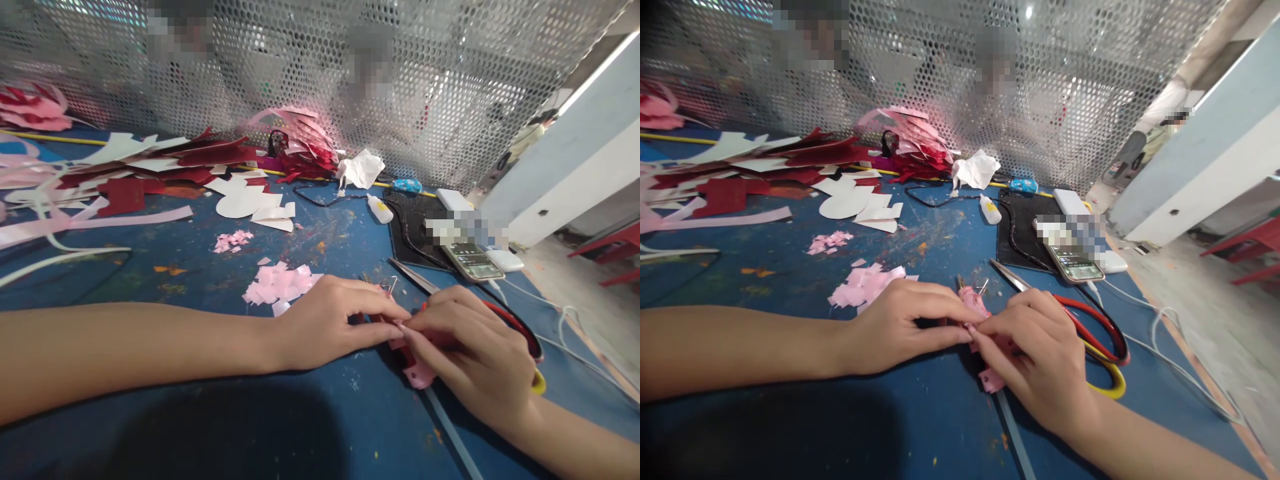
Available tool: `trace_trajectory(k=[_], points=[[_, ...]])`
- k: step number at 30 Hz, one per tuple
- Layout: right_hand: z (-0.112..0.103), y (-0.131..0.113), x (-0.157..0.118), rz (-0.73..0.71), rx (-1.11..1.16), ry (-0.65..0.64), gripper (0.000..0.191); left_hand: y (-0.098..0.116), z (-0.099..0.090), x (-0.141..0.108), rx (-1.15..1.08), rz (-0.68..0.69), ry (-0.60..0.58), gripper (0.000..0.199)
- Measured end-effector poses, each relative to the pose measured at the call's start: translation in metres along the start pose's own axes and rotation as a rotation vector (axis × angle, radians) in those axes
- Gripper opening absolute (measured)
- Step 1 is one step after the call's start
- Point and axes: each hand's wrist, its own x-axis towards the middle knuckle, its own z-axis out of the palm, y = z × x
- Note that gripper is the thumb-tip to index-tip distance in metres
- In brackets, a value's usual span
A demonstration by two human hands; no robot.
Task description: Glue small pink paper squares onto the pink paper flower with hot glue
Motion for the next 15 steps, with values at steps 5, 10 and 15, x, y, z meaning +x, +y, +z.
trace_trajectory(k=[5,10,15], points=[[0.0006,-0.0005,0.0013,0.03,0.019,0.018,0.011,0.0014,-0.0003,0.0012,-0.017,0.008,0.017,0.013],[0.0009,0.0005,-0.0005,0.017,0.051,0.002,0.008,0.0016,-0.0024,0.0034,-0.026,0.009,0.013,0.012],[0.0013,0.0049,-0.0046,-0.136,0.079,-0.063,0.037,0.0015,-0.0034,0.0044,-0.043,0.002,0.007,0.011]])
